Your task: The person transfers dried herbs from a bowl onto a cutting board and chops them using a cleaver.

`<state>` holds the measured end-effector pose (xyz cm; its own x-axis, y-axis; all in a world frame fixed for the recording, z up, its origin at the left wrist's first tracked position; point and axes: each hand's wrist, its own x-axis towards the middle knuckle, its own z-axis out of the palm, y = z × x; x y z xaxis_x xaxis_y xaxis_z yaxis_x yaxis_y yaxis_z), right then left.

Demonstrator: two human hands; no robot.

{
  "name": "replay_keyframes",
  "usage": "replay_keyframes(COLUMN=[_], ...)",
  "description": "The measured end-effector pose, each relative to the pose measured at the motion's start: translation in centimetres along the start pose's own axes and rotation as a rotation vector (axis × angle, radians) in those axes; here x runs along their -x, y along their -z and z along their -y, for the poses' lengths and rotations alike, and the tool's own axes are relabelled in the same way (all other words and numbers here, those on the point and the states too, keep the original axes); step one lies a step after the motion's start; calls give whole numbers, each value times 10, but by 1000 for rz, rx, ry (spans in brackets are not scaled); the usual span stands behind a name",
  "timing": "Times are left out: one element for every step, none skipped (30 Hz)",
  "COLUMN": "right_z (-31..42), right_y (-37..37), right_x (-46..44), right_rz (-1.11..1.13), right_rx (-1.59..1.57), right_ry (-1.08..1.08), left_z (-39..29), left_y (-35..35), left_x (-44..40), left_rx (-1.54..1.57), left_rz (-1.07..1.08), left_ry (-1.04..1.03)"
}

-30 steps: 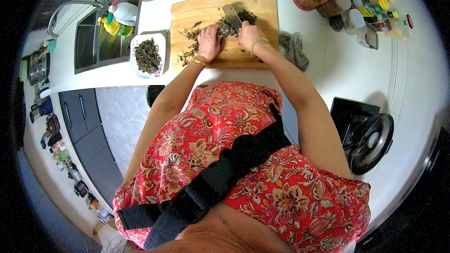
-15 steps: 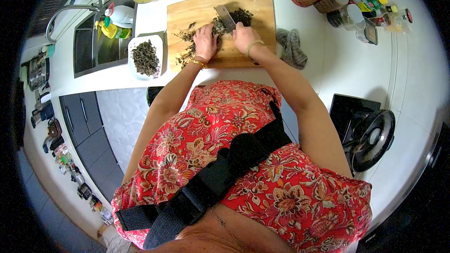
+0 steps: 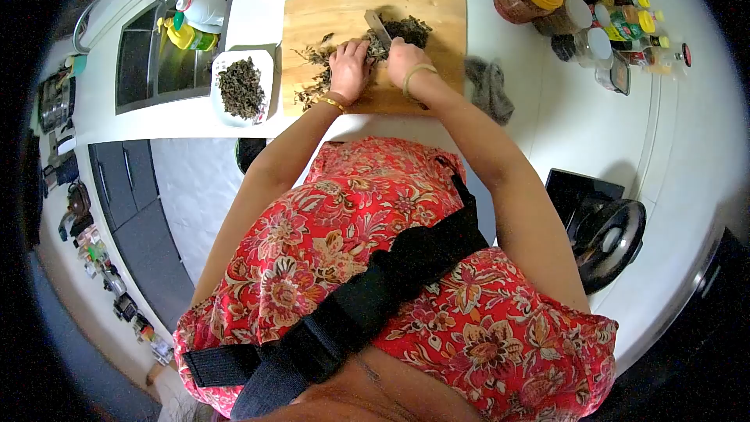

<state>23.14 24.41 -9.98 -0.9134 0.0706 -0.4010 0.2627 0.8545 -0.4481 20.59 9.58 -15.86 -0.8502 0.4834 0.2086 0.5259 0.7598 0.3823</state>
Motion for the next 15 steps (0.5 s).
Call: replay_keyframes(right_z=[-1,-3,0,4,9,15,14,13,11,10,7,2,-2,-4,-3], right_y=[0,-1,4,8,13,19,17,12,8,5,1,-3,-4,-4,-1], right_x=[-1,-2,0,3,6,10,10,11,13,15,13,12,9,6,5], right_rz=[2,-35,-73,-70,-2,66,68,61,53,37,37,-6,-57,-56,-69], right_rx=[2,-14,-30,-27,8,45,51,34,19,38,41,16,-6,-16,-18], right_ry=[1,32,61,58,13,-28,-21,-43,-71,-65,-67,-48,-22,-9,0], left_z=[-1,-1,-2,-3,-5,-7,-10,-12,-11,-12,-12,-10,-7,-7,-7], left_y=[0,0,0,0,0,0,0,2,2,2,2,1,2,3,4], left_x=[0,0,0,1,1,2,2,2,0,-1,2,3,3,2,2], left_rx=[-2,-10,-7,-6,-6,-4,10,24,28,37,47,63,33,53,73], left_rz=[5,8,8,-3,-16,-19,-36,-50,-52,-59,-58,-60,-55,-51,-44], left_ry=[-5,-11,-10,-20,-28,-22,-29,-40,-40,-40,-39,-39,-81,-62,-42])
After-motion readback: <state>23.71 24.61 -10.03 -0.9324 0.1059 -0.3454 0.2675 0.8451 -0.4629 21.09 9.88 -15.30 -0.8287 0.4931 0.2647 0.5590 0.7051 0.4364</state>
